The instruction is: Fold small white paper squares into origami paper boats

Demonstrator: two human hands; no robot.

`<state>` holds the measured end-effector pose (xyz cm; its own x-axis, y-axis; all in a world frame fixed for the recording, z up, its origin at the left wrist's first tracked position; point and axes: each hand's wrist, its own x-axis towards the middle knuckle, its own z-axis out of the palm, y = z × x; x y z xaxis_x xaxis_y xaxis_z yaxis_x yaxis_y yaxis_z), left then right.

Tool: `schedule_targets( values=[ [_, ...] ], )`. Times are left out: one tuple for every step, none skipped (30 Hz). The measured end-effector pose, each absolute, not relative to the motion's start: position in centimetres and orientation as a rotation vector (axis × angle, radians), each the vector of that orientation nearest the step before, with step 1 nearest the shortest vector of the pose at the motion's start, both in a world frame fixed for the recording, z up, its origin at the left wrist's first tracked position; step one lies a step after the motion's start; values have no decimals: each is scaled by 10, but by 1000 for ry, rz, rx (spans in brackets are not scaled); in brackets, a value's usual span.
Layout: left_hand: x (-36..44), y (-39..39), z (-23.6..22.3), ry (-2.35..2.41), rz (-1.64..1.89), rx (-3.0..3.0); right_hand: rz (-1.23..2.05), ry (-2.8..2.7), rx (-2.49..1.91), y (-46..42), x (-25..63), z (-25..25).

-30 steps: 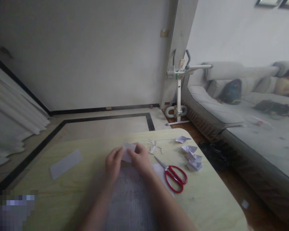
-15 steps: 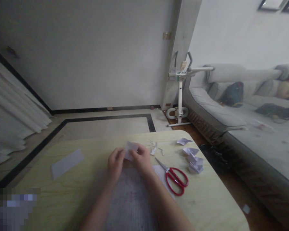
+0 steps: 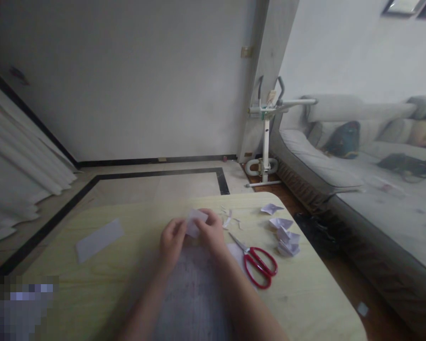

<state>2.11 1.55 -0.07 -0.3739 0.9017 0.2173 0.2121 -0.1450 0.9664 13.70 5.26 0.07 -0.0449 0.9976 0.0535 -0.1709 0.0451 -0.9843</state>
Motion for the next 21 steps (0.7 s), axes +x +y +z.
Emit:
schedule_targets(
  values=[
    [21, 15, -1, 1554, 1568, 1286, 1301, -1136, -1007, 54, 138, 0],
    [21, 15, -2, 1561, 1575, 1307, 1301, -1142, -992, 55, 138, -1],
    [20, 14, -2, 1581, 1586, 1336, 1274, -1155, -987, 55, 139, -1],
    [20, 13, -3, 1609, 1593, 1380, 1219, -1176, -994, 55, 139, -1],
    [20, 13, -3, 1645, 1597, 1436, 1140, -1211, -1005, 55, 139, 0],
    [20, 12, -4, 1684, 1598, 1501, 1044, -1262, -1013, 54, 139, 2],
    [20, 12, -5, 1720, 1592, 1569, 940, -1326, -1014, 52, 139, 4],
    [20, 12, -6, 1746, 1580, 1634, 839, -1398, -1007, 50, 139, 7],
    [20, 12, -6, 1762, 1570, 1686, 751, -1469, -992, 47, 139, 10],
    [21, 12, -7, 1773, 1566, 1719, 684, -1531, -976, 45, 140, 12],
    [21, 12, -7, 1779, 1574, 1733, 642, -1577, -966, 43, 140, 14],
    [21, 13, -7, 1780, 1592, 1732, 621, -1609, -961, 41, 140, 16],
    [22, 13, -6, 1780, 1618, 1720, 614, -1628, -961, 40, 139, 17],
    [21, 13, -6, 1782, 1647, 1706, 614, -1638, -964, 39, 139, 17],
    [21, 13, -5, 1784, 1670, 1699, 617, -1643, -965, 40, 139, 16],
    [21, 14, -5, 1784, 1683, 1703, 620, -1644, -963, 40, 139, 16],
    [20, 13, -4, 1781, 1690, 1719, 622, -1640, -957, 41, 138, 15],
    [20, 13, -4, 1773, 1689, 1744, 624, -1637, -948, 42, 138, 14],
    [20, 13, -3, 1761, 1682, 1771, 626, -1638, -940, 43, 138, 13],
    [19, 13, -3, 1746, 1679, 1795, 630, -1643, -934, 44, 138, 13],
    [19, 13, -3, 1732, 1675, 1814, 634, -1650, -931, 44, 138, 13]
  ],
)
